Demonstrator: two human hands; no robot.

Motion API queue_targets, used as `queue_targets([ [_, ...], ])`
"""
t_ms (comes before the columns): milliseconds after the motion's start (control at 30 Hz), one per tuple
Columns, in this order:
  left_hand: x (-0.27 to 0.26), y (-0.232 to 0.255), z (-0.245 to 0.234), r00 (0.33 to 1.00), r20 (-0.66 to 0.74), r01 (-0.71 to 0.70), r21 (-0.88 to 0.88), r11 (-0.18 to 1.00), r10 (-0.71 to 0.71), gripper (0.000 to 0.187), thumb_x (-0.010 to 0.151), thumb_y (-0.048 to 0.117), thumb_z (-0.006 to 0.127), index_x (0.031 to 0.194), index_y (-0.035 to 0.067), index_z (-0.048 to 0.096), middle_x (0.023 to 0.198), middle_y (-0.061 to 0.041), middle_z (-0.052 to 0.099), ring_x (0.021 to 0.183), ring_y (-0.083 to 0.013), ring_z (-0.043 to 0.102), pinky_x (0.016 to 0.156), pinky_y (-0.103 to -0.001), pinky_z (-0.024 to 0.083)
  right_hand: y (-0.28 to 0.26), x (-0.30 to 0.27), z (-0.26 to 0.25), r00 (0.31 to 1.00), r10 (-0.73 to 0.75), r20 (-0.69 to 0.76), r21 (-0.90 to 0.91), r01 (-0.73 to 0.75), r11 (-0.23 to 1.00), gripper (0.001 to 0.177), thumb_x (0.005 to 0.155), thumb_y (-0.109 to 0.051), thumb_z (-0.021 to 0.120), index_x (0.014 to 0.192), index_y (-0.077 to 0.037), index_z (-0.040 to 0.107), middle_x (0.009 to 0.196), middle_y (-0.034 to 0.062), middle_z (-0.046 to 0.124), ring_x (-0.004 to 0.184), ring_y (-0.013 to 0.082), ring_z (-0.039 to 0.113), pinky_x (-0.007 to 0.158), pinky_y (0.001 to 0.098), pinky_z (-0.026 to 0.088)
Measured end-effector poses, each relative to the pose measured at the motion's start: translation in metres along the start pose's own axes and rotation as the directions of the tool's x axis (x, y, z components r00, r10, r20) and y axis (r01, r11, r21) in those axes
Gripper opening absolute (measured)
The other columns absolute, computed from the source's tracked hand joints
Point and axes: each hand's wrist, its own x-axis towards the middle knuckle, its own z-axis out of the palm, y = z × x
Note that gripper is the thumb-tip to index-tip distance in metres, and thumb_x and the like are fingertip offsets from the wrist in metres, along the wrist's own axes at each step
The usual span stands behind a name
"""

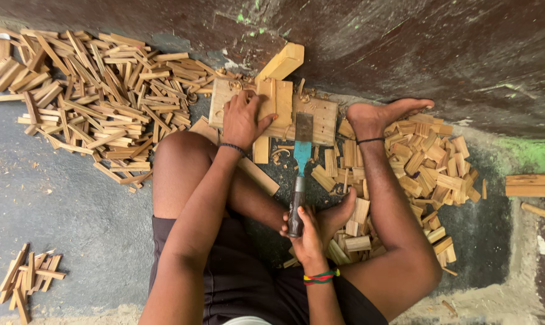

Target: The person sits on the floor and uses a chisel and mallet to carve a piece of wood held between their feet. They repeatedly strike the chisel to shape the wood, occasionally adjusting the piece and picking up new blocks from a pile nearby.

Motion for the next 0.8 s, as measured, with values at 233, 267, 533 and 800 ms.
queue_targets([
  [233,0.004,0.004,-0.002,0.999,0.011,0.044,-0.087,0.995,-0.043,0.051,0.079,0.037,0.086,0.122,0.014,0.068,0.124,-0.012,0.059,0.112,-0.0353,0.06,0.092,-0.05,0.044,0.005,-0.004,0.008,0.992,-0.08,-0.101,-0.151,0.064,0.987,0.035,0.095,-0.024,0.065,0.125,-0.012,0.05,0.092,0.0088,0.065,0.06,0.0154,0.062,0.047,0.0306,0.053],
  [267,0.005,0.004,-0.004,1.0,-0.004,0.025,-0.099,0.995,-0.026,0.053,0.078,0.034,0.086,0.124,0.013,0.068,0.125,-0.012,0.058,0.113,-0.0358,0.06,0.092,-0.05,0.044,0.003,-0.006,0.011,0.99,-0.107,-0.096,-0.163,0.09,0.983,0.041,0.095,-0.024,0.065,0.13,-0.014,0.047,0.091,0.0091,0.066,0.057,0.0147,0.061,0.043,0.0283,0.05],
  [533,0.007,-0.001,-0.007,0.997,0.056,-0.04,-0.144,0.989,0.049,0.042,0.082,0.024,0.085,0.123,0.019,0.073,0.123,-0.004,0.062,0.111,-0.0308,0.062,0.094,-0.047,0.047,-0.016,-0.02,0.008,0.986,-0.158,-0.06,-0.269,0.136,0.953,0.077,0.092,-0.013,0.069,0.158,-0.022,0.03,0.087,0.0074,0.062,0.05,0.008,0.053,0.037,0.0192,0.038],
  [800,0.01,-0.003,-0.007,0.995,0.074,-0.045,-0.198,0.979,0.061,0.044,0.081,0.021,0.087,0.122,0.018,0.074,0.121,-0.005,0.061,0.113,-0.031,0.06,0.099,-0.047,0.046,-0.019,-0.025,0.017,0.985,-0.144,-0.099,-0.351,0.101,0.931,0.085,0.094,-0.009,0.064,0.163,-0.032,0.02,0.082,0.0062,0.062,0.048,0.0071,0.052,0.036,0.0188,0.039],
])
